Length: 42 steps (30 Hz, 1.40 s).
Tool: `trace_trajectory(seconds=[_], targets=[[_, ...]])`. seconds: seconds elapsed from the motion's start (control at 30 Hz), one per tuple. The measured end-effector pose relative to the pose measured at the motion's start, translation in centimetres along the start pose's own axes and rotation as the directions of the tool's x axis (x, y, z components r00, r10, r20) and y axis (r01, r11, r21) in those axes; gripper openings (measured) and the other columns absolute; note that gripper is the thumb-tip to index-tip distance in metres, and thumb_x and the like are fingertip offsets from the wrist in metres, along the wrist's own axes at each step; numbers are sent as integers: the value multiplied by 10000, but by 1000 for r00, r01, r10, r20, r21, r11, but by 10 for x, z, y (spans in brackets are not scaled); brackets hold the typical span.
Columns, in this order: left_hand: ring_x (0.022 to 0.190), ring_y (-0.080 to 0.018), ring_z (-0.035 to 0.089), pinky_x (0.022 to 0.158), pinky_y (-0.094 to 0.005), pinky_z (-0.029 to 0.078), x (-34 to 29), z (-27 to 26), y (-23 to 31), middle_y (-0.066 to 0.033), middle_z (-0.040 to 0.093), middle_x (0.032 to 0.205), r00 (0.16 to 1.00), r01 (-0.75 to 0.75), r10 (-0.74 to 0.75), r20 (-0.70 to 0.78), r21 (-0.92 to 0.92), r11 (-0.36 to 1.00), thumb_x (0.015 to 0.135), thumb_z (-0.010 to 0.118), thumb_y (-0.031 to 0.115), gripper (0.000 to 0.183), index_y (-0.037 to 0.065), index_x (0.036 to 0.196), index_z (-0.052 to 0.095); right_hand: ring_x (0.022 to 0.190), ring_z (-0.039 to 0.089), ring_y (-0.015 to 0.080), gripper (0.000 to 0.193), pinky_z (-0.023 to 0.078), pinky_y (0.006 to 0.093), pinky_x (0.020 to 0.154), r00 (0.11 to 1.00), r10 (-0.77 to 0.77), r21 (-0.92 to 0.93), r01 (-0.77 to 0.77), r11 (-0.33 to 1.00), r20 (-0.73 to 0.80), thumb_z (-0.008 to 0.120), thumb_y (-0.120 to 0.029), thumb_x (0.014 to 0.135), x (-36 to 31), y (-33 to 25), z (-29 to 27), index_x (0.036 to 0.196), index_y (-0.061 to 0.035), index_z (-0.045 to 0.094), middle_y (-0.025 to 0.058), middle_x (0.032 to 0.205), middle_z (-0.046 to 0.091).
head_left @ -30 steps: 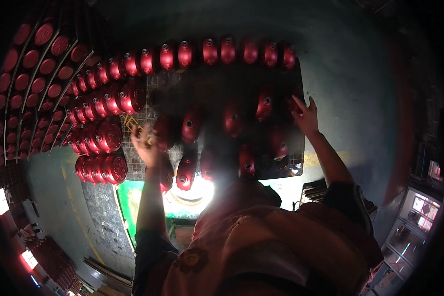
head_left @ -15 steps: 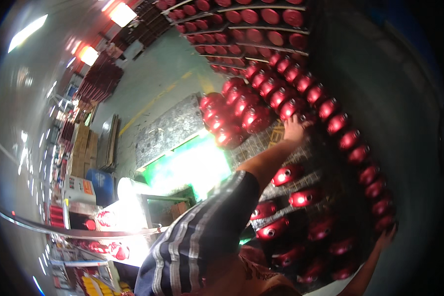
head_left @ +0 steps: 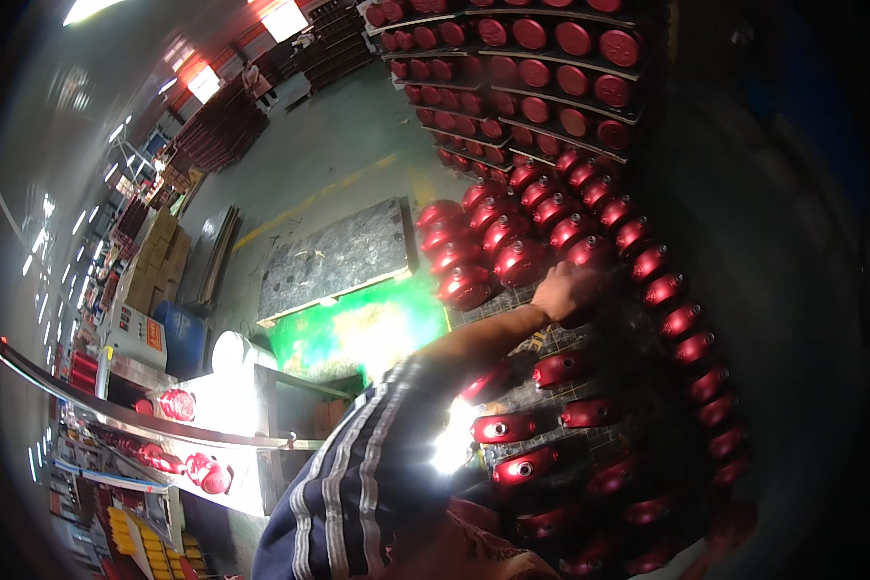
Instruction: The person repeatedly picks up red cans from a rack, places them into a metal bowl, and then transfers them onto a conveyor belt. The person handles the cans one at a time or in small groups, moving them between the rack, bowl, and conveyor.
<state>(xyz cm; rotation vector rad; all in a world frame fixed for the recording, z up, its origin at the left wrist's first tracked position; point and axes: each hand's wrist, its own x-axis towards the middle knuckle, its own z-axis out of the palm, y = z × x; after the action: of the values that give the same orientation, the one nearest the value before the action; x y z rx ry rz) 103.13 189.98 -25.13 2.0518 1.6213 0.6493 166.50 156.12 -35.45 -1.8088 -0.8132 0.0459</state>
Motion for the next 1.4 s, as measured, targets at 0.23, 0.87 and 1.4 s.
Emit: trace_trajectory(seconds=[0.23, 0.87, 1.4], targets=[[1274, -200, 504, 1094, -336, 413, -114, -114, -20, -84, 458, 1445, 984, -13, -128, -126, -760, 650, 902, 634, -22, 594, 56, 1454, 430, 1225, 479, 439, 673, 506, 554, 892, 966, 258, 531, -231, 815, 24, 628, -11, 795, -99, -236, -76, 1429, -156, 453, 206, 1443, 429], [1126, -330, 638, 953, -477, 545, -485, -148, -152, -203, 605, 1277, 754, 74, -483, 445, -788, -611, 1027, 408, 322, 417, 58, 1329, 522, 1198, 552, 278, 389, 494, 438, 966, -241, -290, -353, -825, -442, 926, 516, -293, 982, -507, -409, 211, 1287, -59, 573, 103, 1269, 610], [1050, -376, 582, 751, -494, 543, -533, -129, -215, -192, 559, 1278, 841, 105, -118, 529, -373, -922, 840, 567, 586, 654, 159, 1335, 538, 989, 652, 340, 526, 606, 419, 755, -369, -319, -479, -768, -425, 873, 609, -407, 923, -571, -452, 230, 1285, -29, 554, 204, 1142, 639]])
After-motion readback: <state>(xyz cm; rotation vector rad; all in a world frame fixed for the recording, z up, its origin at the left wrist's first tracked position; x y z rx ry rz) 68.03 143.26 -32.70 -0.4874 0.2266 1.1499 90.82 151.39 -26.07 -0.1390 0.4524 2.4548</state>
